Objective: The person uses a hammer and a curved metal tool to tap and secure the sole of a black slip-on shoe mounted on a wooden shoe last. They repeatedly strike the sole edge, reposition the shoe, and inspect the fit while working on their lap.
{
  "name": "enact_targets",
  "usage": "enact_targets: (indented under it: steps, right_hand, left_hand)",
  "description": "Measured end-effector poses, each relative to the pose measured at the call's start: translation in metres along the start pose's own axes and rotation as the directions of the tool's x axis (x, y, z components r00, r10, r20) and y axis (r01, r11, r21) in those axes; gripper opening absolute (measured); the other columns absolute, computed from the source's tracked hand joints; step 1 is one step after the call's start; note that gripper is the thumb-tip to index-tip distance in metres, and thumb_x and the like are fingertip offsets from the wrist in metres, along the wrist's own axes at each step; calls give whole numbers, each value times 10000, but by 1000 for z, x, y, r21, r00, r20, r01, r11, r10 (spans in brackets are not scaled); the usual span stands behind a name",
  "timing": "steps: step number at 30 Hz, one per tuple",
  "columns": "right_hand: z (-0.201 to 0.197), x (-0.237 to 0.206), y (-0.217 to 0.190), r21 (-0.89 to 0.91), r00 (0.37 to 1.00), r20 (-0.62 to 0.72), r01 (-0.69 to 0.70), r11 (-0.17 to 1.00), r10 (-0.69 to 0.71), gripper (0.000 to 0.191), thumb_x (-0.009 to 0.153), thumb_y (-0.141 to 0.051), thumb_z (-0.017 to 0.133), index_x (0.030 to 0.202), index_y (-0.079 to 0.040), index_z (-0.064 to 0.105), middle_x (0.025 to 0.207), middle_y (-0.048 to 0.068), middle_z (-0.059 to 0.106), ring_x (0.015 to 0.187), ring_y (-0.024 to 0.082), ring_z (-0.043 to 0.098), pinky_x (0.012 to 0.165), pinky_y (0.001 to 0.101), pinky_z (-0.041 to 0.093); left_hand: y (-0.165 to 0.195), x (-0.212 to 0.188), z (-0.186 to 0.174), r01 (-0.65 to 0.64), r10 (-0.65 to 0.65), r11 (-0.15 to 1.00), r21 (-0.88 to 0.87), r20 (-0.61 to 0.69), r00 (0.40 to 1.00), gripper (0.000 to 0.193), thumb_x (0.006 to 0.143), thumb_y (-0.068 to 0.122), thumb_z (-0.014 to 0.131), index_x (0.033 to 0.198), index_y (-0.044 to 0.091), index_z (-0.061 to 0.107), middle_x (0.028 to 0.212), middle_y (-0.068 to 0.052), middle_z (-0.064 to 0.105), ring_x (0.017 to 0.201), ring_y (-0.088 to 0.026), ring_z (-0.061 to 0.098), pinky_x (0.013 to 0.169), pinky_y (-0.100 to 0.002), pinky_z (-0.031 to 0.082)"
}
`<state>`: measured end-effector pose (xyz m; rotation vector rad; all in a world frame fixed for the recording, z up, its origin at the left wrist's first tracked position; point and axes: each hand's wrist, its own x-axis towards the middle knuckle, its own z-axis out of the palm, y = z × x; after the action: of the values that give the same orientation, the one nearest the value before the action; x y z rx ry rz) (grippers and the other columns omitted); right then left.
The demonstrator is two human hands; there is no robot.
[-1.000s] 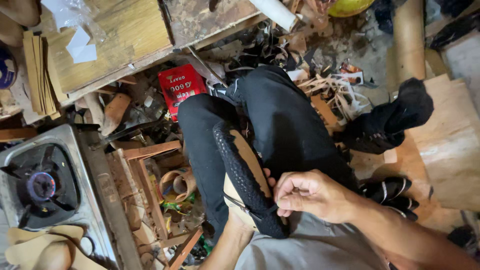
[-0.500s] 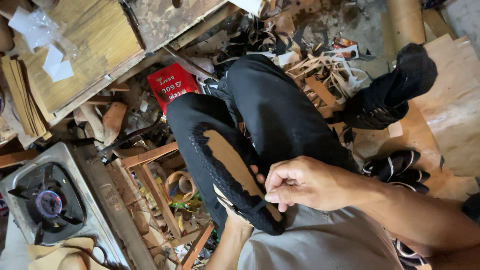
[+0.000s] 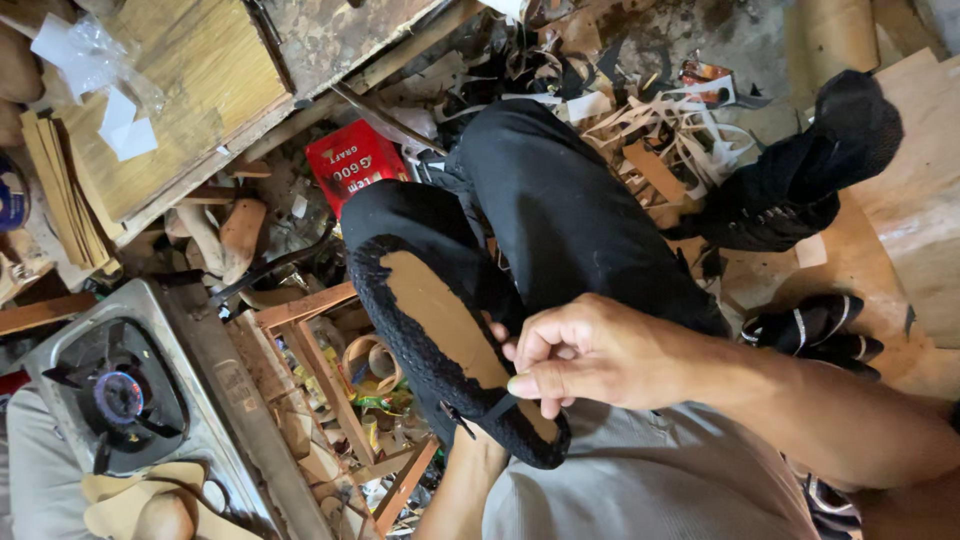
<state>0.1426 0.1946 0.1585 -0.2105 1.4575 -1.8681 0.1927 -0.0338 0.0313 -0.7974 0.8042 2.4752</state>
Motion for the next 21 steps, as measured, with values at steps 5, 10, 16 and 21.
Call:
enact_targets:
  steps: [5,10,16,21]
  right_hand:
    - [1,5,-11,-24,998,-2,65,998,-65,218,919,-192,728,832,1,676,765,36,718,702,76,753,589,235,519]
    - [1,9,-26,-265,962,-20,256,930,-271,254,921,-204,742,801,-7,634,759,51,683,662,129,657,605,288,522]
    - [4,14,-50,-401,908,-9,380,834,-418,299,917,-223,754,778,-11,596,764,73,651,676,179,649,661,331,537]
    - [7,14,-55,-403,929,0,340,850,-371,251,916,-216,722,793,-17,631,778,63,677,683,171,681,627,324,539]
  left_hand:
    - [5,2,2,-32,34,999,-25,69,997,357,999,397,547,1128,80,648,978,-107,693,862,-264,684,702,-392,591]
    - [10,11,4,-74,84,995,-71,153,985,367,1017,400,528,1159,79,636,1026,-108,697,901,-269,682,729,-400,586]
    - [19,26,16,-60,126,978,-202,332,935,381,1037,403,505,1197,77,620,1083,-108,701,948,-275,681,762,-409,580]
    - [32,38,25,25,166,934,-356,496,852,392,1055,406,487,1228,76,608,1131,-108,704,988,-279,679,790,-417,575]
